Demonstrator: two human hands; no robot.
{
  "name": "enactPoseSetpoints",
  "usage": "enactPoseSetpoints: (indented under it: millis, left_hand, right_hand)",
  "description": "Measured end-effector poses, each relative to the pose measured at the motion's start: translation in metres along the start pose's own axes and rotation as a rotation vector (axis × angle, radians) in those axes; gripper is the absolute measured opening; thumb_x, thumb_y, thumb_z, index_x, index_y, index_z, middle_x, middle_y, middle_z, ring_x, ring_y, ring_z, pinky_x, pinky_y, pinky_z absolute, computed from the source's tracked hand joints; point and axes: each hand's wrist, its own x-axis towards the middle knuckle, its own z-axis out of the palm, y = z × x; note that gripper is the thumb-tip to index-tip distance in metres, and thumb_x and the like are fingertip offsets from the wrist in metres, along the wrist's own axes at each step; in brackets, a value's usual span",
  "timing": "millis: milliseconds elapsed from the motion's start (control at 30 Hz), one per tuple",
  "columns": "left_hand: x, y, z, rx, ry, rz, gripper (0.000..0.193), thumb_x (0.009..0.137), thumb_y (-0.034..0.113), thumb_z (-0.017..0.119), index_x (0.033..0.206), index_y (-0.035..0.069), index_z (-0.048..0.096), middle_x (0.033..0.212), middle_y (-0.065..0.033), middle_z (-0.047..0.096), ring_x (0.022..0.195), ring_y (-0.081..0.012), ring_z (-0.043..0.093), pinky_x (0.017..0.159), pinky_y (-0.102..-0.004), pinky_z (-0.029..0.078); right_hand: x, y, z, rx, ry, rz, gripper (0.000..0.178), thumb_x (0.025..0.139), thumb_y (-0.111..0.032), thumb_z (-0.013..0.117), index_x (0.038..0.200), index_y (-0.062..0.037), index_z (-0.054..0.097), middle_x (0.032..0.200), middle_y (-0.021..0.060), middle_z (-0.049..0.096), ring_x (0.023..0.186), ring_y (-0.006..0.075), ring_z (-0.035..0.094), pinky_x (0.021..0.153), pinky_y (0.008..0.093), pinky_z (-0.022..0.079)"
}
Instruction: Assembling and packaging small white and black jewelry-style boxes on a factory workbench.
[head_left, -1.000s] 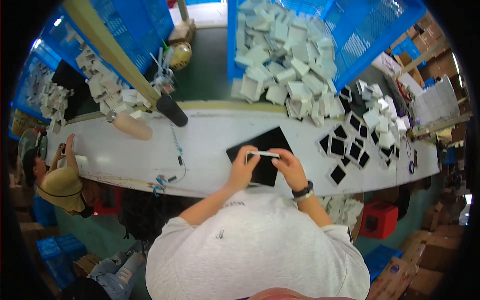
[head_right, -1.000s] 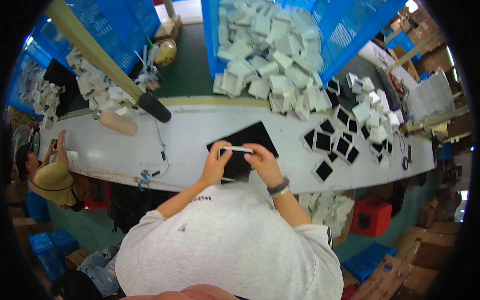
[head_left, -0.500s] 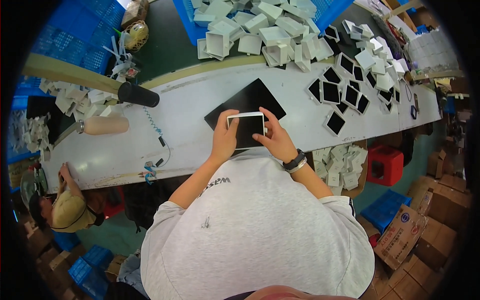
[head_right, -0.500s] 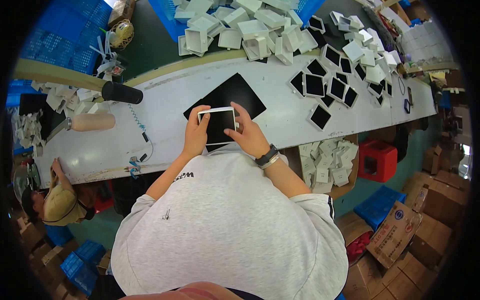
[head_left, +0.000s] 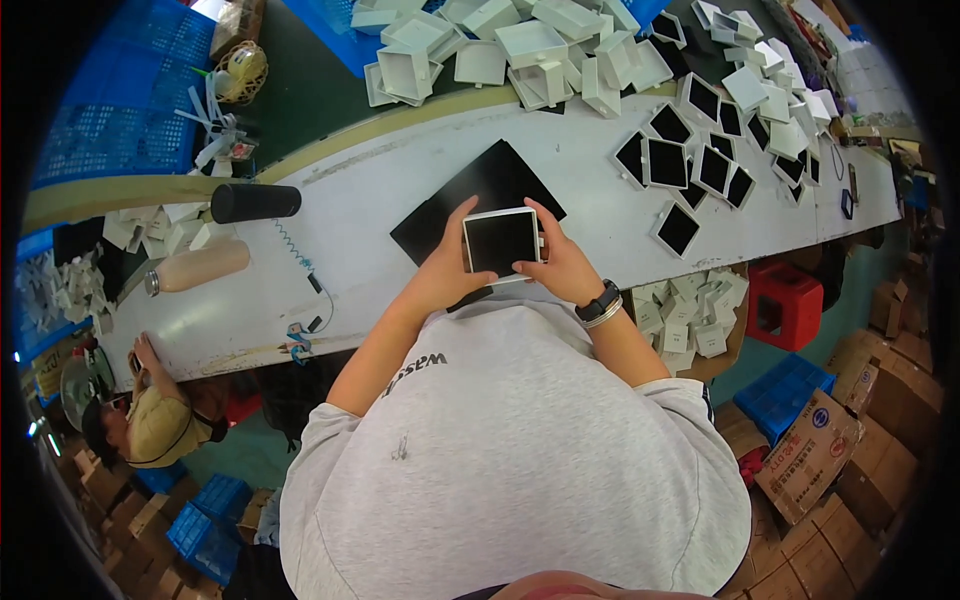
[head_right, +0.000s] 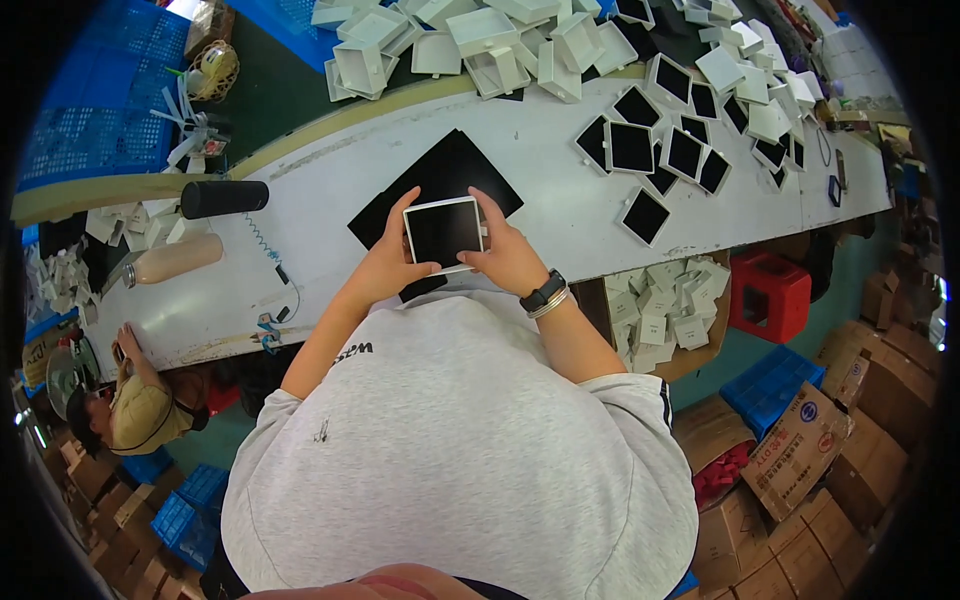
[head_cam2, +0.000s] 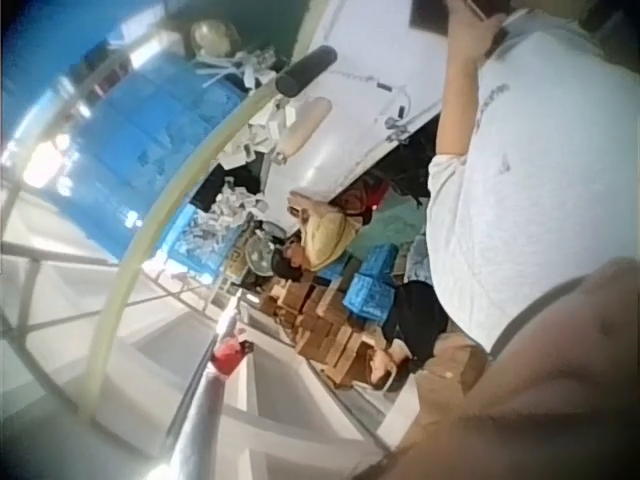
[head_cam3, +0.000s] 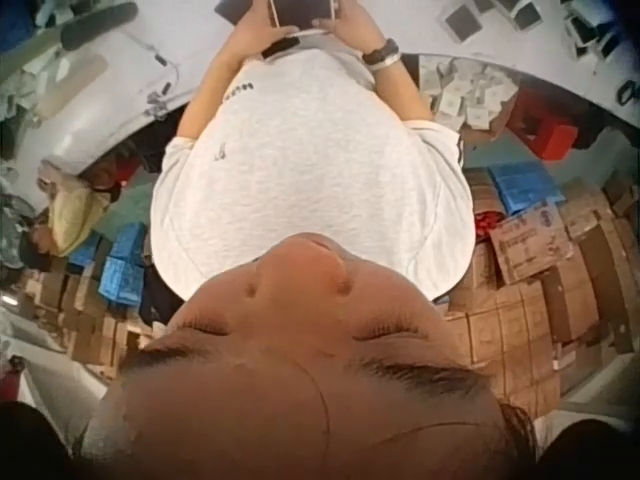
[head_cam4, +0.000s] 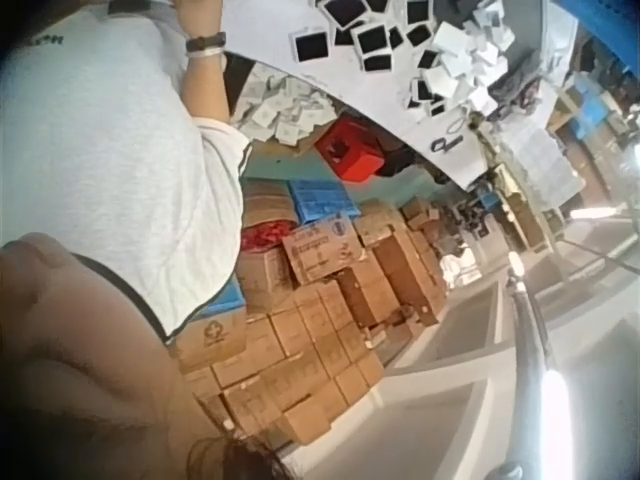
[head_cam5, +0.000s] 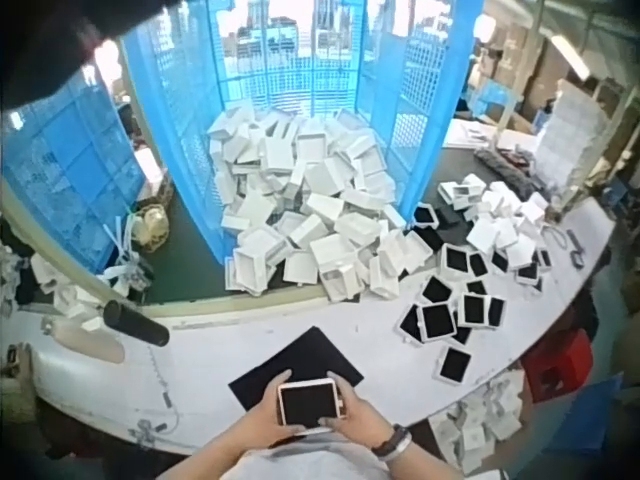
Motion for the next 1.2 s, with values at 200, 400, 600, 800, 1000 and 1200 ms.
enactPoseSetpoints:
  millis: [200,400,600,800,1000,1200]
  left_hand:
    - [0.039,0.016,0.01,0.49,0.021,-0.07,0.095,0.068,-0.007,0.069,0.145,0.016,0.017,0.122,-0.0145,0.053,0.104,-0.0252,0.058,0.089,-0.0357,0.048]
    - [0.08,0.005,0.032,0.179,-0.05,-0.268,0.079,0.077,-0.003,0.065,0.142,0.007,0.021,0.123,-0.0147,0.054,0.101,-0.0214,0.06,0.082,-0.0325,0.05]
    - [0.11,0.005,0.059,-0.033,-0.033,-0.16,0.072,0.082,0.0,0.063,0.142,0.005,0.022,0.124,-0.0127,0.052,0.106,-0.0193,0.056,0.088,-0.0322,0.047]
    - [0.089,-0.026,-0.014,0.441,0.511,-0.003,0.049,0.087,0.014,0.063,0.131,0.004,0.043,0.116,-0.0124,0.057,0.104,-0.0209,0.056,0.092,-0.0328,0.044]
    - [0.029,-0.048,-0.038,1.115,0.517,-0.159,0.075,0.067,0.022,0.079,0.13,0.002,0.044,0.128,-0.0181,0.047,0.12,-0.0357,0.042,0.1,-0.042,0.037]
    - [0.025,-0.054,-0.028,1.056,0.572,-0.058,0.079,0.061,0.018,0.083,0.128,0.003,0.045,0.129,-0.0159,0.047,0.12,-0.0359,0.042,0.099,-0.043,0.038]
  right_hand:
    - [0.011,0.024,-0.024,0.092,0.059,-0.103,0.087,0.077,0.002,0.065,0.145,-0.0138,0.014,0.111,0.0175,0.058,0.087,0.0205,0.064,0.067,0.0297,0.054]
    - [0.012,0.035,-0.086,0.083,0.101,-0.144,0.072,0.079,0.001,0.064,0.141,-0.0067,0.028,0.106,0.0122,0.057,0.082,0.0148,0.062,0.068,0.0269,0.053]
    - [0.019,0.042,-0.142,0.06,0.274,-0.151,0.056,0.081,0.001,0.063,0.133,-0.0043,0.042,0.103,0.004,0.059,0.08,0.0099,0.058,0.069,0.0225,0.049]
    - [0.047,0.041,-0.208,0.582,0.898,-0.256,0.041,0.092,-0.016,0.057,0.127,-0.0009,0.041,0.108,0.0129,0.06,0.089,0.0217,0.064,0.078,0.0305,0.053]
    - [0.122,-0.005,-0.128,-0.289,0.576,-0.5,0.054,0.087,-0.019,0.061,0.135,-0.006,0.039,0.109,0.0169,0.059,0.1,0.029,0.059,0.081,0.036,0.05]
    - [0.202,-0.061,-0.119,-1.101,0.771,-0.931,0.039,0.075,-0.014,0.069,0.112,-0.013,0.057,0.106,0.0057,0.059,0.103,0.0257,0.054,0.1,0.0442,0.03]
